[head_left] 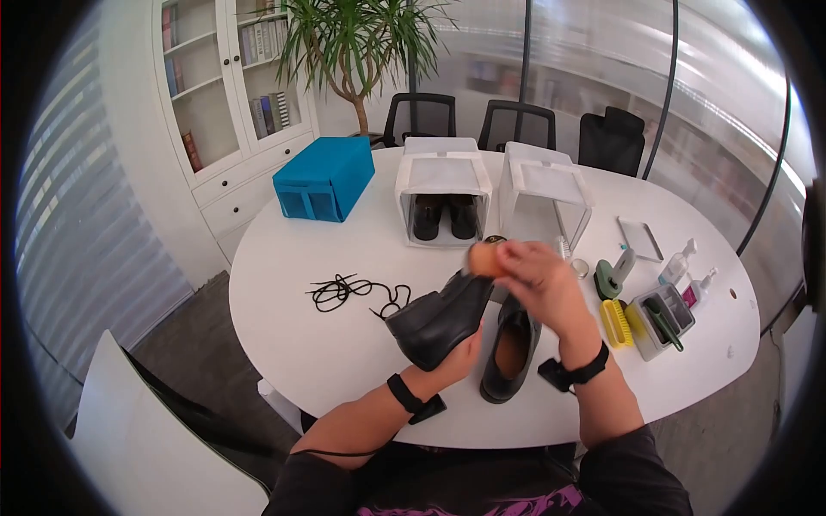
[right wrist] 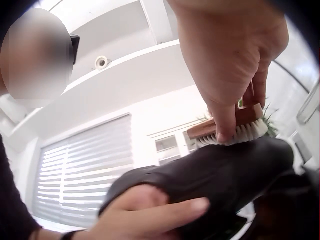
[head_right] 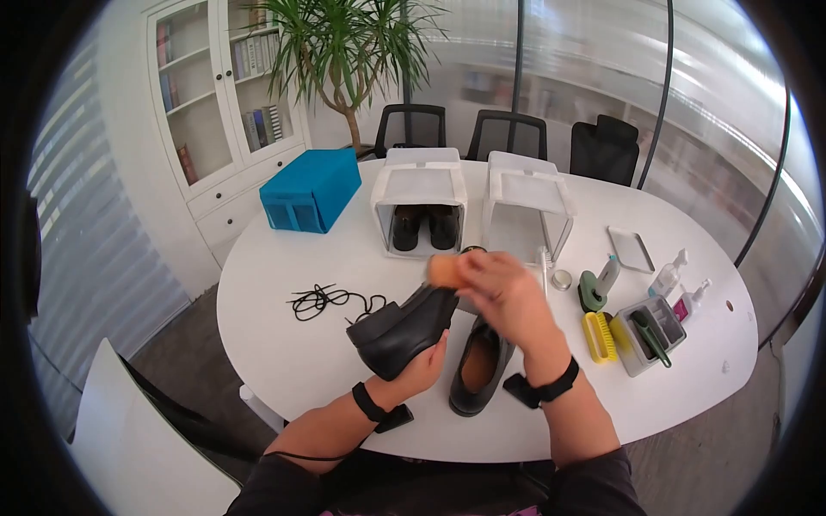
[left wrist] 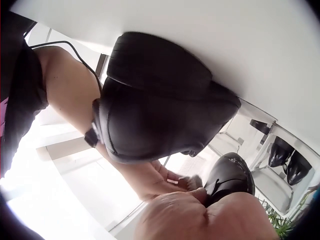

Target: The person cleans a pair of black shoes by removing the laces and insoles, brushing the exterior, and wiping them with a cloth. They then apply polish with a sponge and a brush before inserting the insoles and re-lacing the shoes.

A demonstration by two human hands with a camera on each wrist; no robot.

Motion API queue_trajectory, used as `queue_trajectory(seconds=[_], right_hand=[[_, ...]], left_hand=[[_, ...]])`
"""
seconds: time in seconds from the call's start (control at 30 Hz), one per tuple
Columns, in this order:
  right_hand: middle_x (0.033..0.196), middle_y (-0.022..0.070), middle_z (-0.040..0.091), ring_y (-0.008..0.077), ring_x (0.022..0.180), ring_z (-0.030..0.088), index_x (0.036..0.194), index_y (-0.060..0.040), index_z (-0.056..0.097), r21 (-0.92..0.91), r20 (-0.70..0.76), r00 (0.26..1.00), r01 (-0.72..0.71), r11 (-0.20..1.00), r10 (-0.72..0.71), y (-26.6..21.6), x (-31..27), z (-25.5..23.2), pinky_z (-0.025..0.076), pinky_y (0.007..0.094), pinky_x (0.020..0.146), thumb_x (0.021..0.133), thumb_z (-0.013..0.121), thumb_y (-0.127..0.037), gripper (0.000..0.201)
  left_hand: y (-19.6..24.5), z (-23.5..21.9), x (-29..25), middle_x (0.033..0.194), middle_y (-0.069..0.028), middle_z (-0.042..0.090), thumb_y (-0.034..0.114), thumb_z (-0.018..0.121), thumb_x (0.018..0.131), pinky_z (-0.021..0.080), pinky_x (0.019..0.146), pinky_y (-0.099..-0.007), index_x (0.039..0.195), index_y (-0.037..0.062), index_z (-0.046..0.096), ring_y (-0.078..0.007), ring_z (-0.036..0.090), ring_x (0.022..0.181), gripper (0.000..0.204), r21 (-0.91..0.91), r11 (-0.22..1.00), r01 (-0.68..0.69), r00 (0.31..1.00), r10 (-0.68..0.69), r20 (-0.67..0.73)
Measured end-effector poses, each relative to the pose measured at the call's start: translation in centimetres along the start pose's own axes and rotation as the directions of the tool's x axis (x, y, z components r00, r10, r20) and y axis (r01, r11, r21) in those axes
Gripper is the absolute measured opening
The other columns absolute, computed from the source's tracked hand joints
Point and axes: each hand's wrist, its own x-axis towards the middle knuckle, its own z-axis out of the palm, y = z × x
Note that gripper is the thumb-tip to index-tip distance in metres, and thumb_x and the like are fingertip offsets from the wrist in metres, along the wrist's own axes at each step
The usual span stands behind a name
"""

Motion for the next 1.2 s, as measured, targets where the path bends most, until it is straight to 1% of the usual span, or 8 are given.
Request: queue_trajectory(seconds=[0.07, 0.37, 0.53, 0.6, 0.73, 0.87, 1.03, 1.2], right_hand=[[0.137, 0.0076, 0.080, 0.0345, 0.120, 0.073, 0.127, -0.0078, 0.085, 0.110, 0.069, 0.960, 0.264, 0.958, -0.272, -3.6, -0.5, 1.5, 0.065, 0.0416, 0.102, 0.083, 0.088, -0.004, 0.045], [0.144, 0.0069, 0.077, 0.0361, 0.119, 0.072, 0.134, -0.0164, 0.084, 0.252, 0.201, 0.816, 0.492, 0.834, -0.542, -8.1, -0.8, 4.0, 0.061, 0.0435, 0.112, 0.081, 0.083, -0.010, 0.053], [0.137, 0.0123, 0.080, 0.0388, 0.123, 0.074, 0.132, -0.0084, 0.085, 0.265, -0.019, 0.993, 0.119, 0.957, -0.118, -0.5, -0.1, 2.6, 0.062, 0.0440, 0.105, 0.090, 0.089, 0.000, 0.043], [0.134, 0.0141, 0.081, 0.0380, 0.119, 0.076, 0.131, -0.0052, 0.084, 0.326, -0.040, 0.996, -0.065, 0.943, 0.082, 0.7, -0.1, 2.7, 0.063, 0.0400, 0.102, 0.089, 0.091, 0.002, 0.042], [0.131, 0.0153, 0.082, 0.0357, 0.116, 0.079, 0.125, -0.0029, 0.083, 0.516, 0.169, 0.981, -0.173, 0.839, 0.099, -1.2, -2.6, 2.6, 0.064, 0.0365, 0.098, 0.088, 0.090, 0.008, 0.039], [0.131, 0.0157, 0.082, 0.0351, 0.117, 0.079, 0.126, -0.0029, 0.083, 0.491, 0.091, 0.984, 0.091, 0.867, -0.155, -2.1, -3.1, 2.3, 0.065, 0.0369, 0.098, 0.089, 0.089, 0.007, 0.038], [0.136, 0.0124, 0.082, 0.0322, 0.116, 0.081, 0.130, -0.0086, 0.085, 0.179, -0.121, 0.974, -0.171, 0.969, 0.194, 1.8, -3.0, 1.2, 0.066, 0.0382, 0.101, 0.092, 0.090, 0.004, 0.040], [0.130, 0.0113, 0.081, 0.0360, 0.113, 0.079, 0.126, -0.0072, 0.085, 0.199, 0.002, 1.000, 0.003, 0.980, -0.003, -1.3, -4.5, 2.0, 0.066, 0.0392, 0.096, 0.091, 0.090, 0.002, 0.036]], left_hand=[[-0.1, -0.1, -0.5, 0.092, -0.0209, 0.075, 0.013, 0.065, 0.115, 0.056, 0.083, -0.0506, 0.094, -0.0030, 0.076, -0.0401, 0.073, 0.086, 0.029, 0.017, 1.000, -0.026, 1.000, 0.026, -0.009], [-1.1, -0.2, -1.3, 0.071, -0.0134, 0.068, 0.018, 0.069, 0.116, 0.047, 0.063, -0.0448, 0.081, 0.0004, 0.074, -0.0287, 0.067, 0.064, 0.040, -0.111, 0.987, 0.117, 0.992, -0.111, 0.059], [-1.1, -1.0, -0.3, 0.066, -0.0108, 0.065, 0.019, 0.071, 0.116, 0.044, 0.058, -0.0425, 0.078, 0.0013, 0.073, -0.0244, 0.064, 0.058, 0.043, -0.165, 0.962, 0.217, 0.976, -0.219, 0.006], [-1.0, -0.9, -0.4, 0.061, -0.0014, 0.059, 0.021, 0.076, 0.115, 0.035, 0.050, -0.0362, 0.077, 0.0033, 0.069, -0.0099, 0.055, 0.053, 0.043, -0.306, 0.841, 0.447, 0.894, -0.430, 0.126], [0.7, -2.2, 0.8, 0.074, 0.0057, 0.067, 0.012, 0.078, 0.112, 0.041, 0.055, -0.0271, 0.092, 0.0010, 0.074, -0.0037, 0.059, 0.065, 0.023, -0.569, 0.532, 0.627, 0.756, -0.592, 0.280], [-1.1, -2.5, 0.5, 0.110, -0.0024, 0.081, -0.002, 0.075, 0.106, 0.058, 0.080, -0.0292, 0.132, -0.0006, 0.078, -0.0092, 0.074, 0.099, 0.026, -0.648, 0.638, 0.417, 0.901, -0.382, 0.204], [-2.3, -3.6, 0.7, 0.105, 0.0008, 0.077, -0.006, 0.070, 0.098, 0.053, 0.074, -0.0276, 0.118, -0.0033, 0.077, -0.0058, 0.068, 0.089, 0.021, -0.673, 0.426, 0.604, 0.786, -0.461, 0.413], [-2.9, -3.3, 0.0, 0.106, -0.0054, 0.076, -0.008, 0.067, 0.095, 0.053, 0.082, -0.0298, 0.107, 0.0005, 0.074, -0.0116, 0.071, 0.099, 0.016, -0.860, 0.183, 0.476, 0.794, -0.510, 0.331]])
